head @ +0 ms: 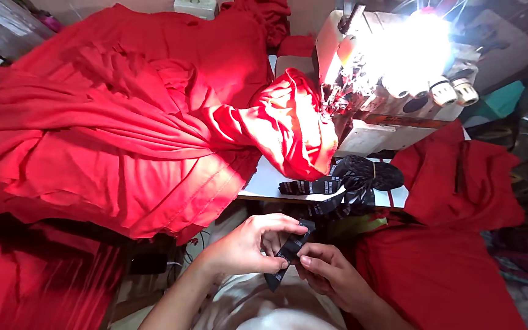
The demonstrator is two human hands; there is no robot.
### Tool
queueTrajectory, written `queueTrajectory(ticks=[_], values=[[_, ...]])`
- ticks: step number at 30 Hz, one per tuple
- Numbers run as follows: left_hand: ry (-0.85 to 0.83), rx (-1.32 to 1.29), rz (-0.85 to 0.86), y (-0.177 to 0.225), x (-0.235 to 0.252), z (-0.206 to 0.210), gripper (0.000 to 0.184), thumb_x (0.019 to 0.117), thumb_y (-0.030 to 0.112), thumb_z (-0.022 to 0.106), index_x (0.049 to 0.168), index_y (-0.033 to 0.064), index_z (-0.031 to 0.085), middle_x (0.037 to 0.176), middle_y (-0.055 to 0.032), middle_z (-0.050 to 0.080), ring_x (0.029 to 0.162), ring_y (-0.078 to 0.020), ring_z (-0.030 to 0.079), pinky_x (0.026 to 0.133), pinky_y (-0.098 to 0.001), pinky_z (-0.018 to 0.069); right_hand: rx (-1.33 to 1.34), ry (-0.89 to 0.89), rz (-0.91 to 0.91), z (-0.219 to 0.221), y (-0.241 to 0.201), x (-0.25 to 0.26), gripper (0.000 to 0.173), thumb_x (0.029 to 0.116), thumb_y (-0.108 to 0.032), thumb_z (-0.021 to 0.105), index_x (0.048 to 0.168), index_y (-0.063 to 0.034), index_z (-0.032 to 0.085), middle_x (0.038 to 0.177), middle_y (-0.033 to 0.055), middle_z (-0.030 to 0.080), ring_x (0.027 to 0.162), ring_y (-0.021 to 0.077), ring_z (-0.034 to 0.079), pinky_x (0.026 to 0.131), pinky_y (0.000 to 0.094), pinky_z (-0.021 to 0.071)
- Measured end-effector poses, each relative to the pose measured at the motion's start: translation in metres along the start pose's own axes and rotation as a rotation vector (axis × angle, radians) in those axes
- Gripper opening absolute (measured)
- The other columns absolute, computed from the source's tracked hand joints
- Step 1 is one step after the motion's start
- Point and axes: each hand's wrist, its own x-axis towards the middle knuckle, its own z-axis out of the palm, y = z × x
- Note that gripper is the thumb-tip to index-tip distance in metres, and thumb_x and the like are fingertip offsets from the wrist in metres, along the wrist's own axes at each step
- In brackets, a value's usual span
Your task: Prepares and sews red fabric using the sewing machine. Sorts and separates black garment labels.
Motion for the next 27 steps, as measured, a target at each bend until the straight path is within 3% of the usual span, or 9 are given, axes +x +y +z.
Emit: queueTrajectory(ticks=[7, 15, 22, 27], values=[[0.006, 0.018, -0.010, 0.000, 0.001, 0.004, 0.052, 0.0809, -0.007, 0.073, 0.132, -0.0039, 0.063, 0.138, -0.0137, 0.058, 0.081, 0.0002, 0.065, 0.067, -0.0144, 0.0558, 0.002, 0.074, 0.017, 0.008, -0.002, 0.006, 0.017, 0.1003, -0.018, 0.058, 0.088, -0.0171, 0.069, 0.076, -0.0093, 0.068, 0.050, -0.0098, 0.044, 0.045, 0.0083, 0.0339], [0.016, 0.042, -0.007, -0.001, -0.001, 0.003, 0.053, 0.0808, -0.005, 0.074, 0.133, -0.0023, 0.063, 0.138, -0.0120, 0.058, 0.078, 0.0015, 0.063, 0.065, -0.0134, 0.0540, 0.010, 0.080, 0.015, 0.011, -0.001, 0.011, 0.018, 0.1005, -0.017, 0.057, 0.085, -0.0180, 0.067, 0.072, -0.0105, 0.065, 0.049, -0.0098, 0.043, 0.045, 0.0083, 0.0330], [0.015, 0.042, 0.016, -0.003, 0.000, 0.004, 0.053, 0.0804, -0.005, 0.074, 0.132, -0.0036, 0.063, 0.136, -0.0123, 0.059, 0.077, 0.0023, 0.062, 0.064, -0.0130, 0.0540, 0.003, 0.083, 0.007, 0.009, 0.002, 0.009, 0.019, 0.1002, -0.016, 0.056, 0.085, -0.0171, 0.067, 0.072, -0.0105, 0.065, 0.050, -0.0095, 0.043, 0.045, 0.0089, 0.0330], [0.034, 0.095, 0.008, -0.004, -0.004, 0.003, 0.060, 0.0806, 0.000, 0.076, 0.139, 0.0007, 0.060, 0.136, -0.0090, 0.059, 0.080, 0.0036, 0.062, 0.065, -0.0116, 0.0537, -0.069, -0.004, -0.007, -0.002, -0.001, 0.005, 0.016, 0.1026, -0.017, 0.055, 0.091, -0.0175, 0.067, 0.076, -0.0125, 0.065, 0.052, -0.0105, 0.042, 0.047, 0.0088, 0.0320]])
